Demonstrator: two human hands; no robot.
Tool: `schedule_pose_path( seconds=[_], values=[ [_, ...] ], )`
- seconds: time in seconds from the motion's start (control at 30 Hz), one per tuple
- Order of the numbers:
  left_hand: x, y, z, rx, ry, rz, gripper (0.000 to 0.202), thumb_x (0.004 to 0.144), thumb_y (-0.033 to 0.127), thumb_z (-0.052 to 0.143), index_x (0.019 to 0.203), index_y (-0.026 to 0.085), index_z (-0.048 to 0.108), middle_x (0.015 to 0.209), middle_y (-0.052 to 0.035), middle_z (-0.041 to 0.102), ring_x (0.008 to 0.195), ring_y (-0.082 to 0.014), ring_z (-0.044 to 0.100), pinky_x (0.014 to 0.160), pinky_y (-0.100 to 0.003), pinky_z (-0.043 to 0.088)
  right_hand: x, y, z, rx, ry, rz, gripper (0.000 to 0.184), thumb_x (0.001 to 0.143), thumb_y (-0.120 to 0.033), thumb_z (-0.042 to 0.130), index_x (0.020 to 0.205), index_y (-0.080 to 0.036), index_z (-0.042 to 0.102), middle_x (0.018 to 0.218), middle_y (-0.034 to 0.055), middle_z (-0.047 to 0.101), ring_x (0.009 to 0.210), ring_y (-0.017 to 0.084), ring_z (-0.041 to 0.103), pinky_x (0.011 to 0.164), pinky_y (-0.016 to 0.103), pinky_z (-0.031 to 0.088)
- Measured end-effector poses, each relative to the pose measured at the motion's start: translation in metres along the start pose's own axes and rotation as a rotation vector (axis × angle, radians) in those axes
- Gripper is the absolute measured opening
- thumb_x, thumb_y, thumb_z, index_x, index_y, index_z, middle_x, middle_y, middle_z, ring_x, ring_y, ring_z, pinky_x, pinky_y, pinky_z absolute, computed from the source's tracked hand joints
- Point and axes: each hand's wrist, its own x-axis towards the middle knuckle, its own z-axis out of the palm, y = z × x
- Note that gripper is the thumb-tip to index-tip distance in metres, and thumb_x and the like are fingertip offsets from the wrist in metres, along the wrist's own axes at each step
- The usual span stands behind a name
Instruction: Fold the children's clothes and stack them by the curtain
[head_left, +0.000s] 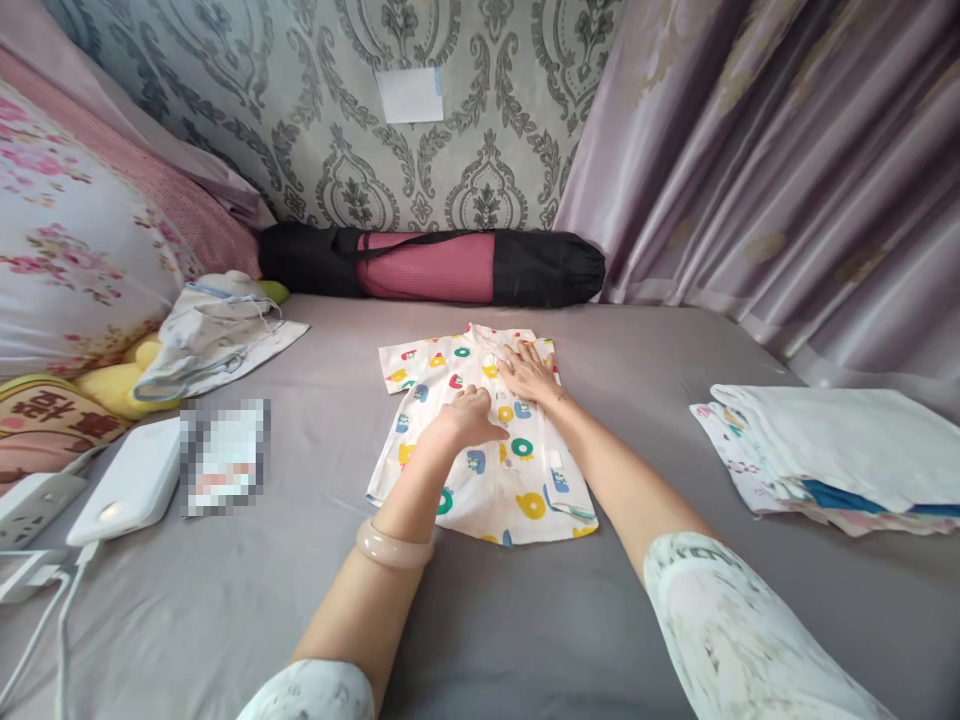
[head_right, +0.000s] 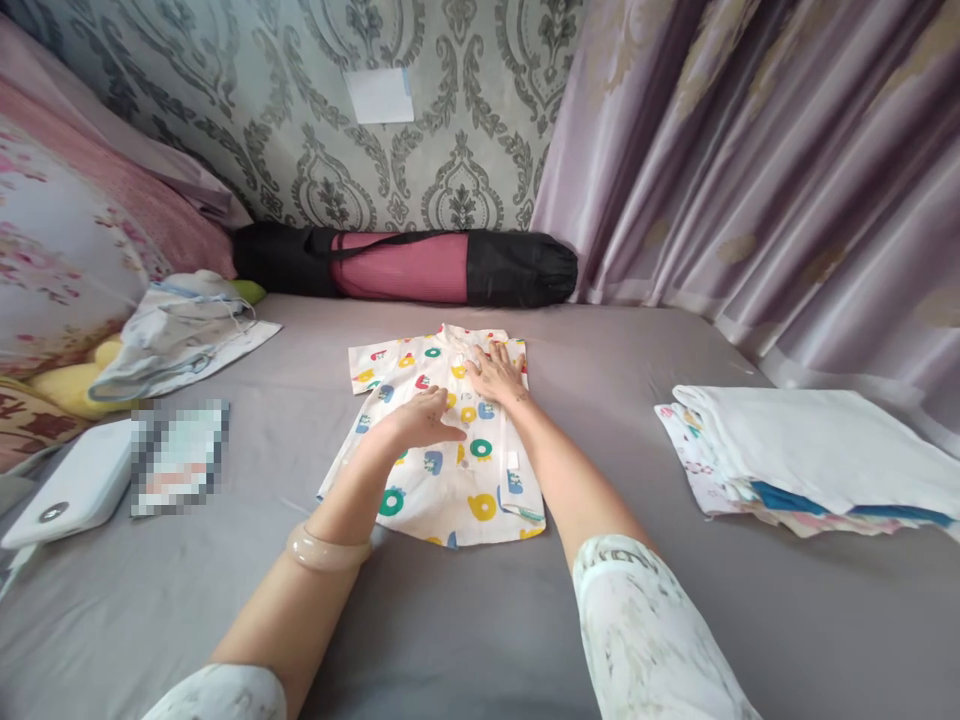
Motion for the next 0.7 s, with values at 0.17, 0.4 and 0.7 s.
schedule_pose_path(
  seconds=[0.17, 0.4, 0.7],
  values=[
    [-0.005, -0.007, -0.012, -0.018, -0.009, -0.026, 0.037, 0.079, 0.051, 0.058, 0.099, 0.019, 0.054, 0.118, -0.0106, 0.059, 0.109, -0.0246, 0.058, 0.085, -0.03, 0.048, -0.022, 0.007, -0.011, 0.1, -0.011, 0.0, 0.062, 0.098, -0.046, 0.011, 0.154, -0.018, 0.018, 0.161, 0.0071, 0.012, 0.147, 0.023, 0.007, 0.117, 0.053, 0.01],
    [-0.005, -0.026, -0.019, -0.047, 0.017, -0.124, 0.038, 0.081, 0.052, 0.057, 0.097, 0.017, 0.058, 0.117, -0.0117, 0.062, 0.108, -0.0263, 0.059, 0.08, -0.028, 0.047, -0.068, 0.018, 0.005, -0.047, 0.004, 0.013, 0.07, 0.097, -0.049, 0.013, 0.152, -0.006, 0.021, 0.16, 0.0142, 0.012, 0.147, 0.025, 0.008, 0.119, 0.046, 0.006],
    [-0.005, -0.053, -0.02, -0.141, 0.108, -0.284, 0.053, 0.079, 0.055, 0.058, 0.117, 0.019, 0.058, 0.124, -0.0124, 0.062, 0.111, -0.0273, 0.06, 0.082, -0.028, 0.046, -0.089, 0.013, -0.005, -0.01, -0.023, 0.001, 0.069, 0.098, -0.049, 0.01, 0.153, -0.007, 0.018, 0.16, 0.0126, 0.011, 0.147, 0.024, 0.007, 0.119, 0.046, 0.005]
  ],
)
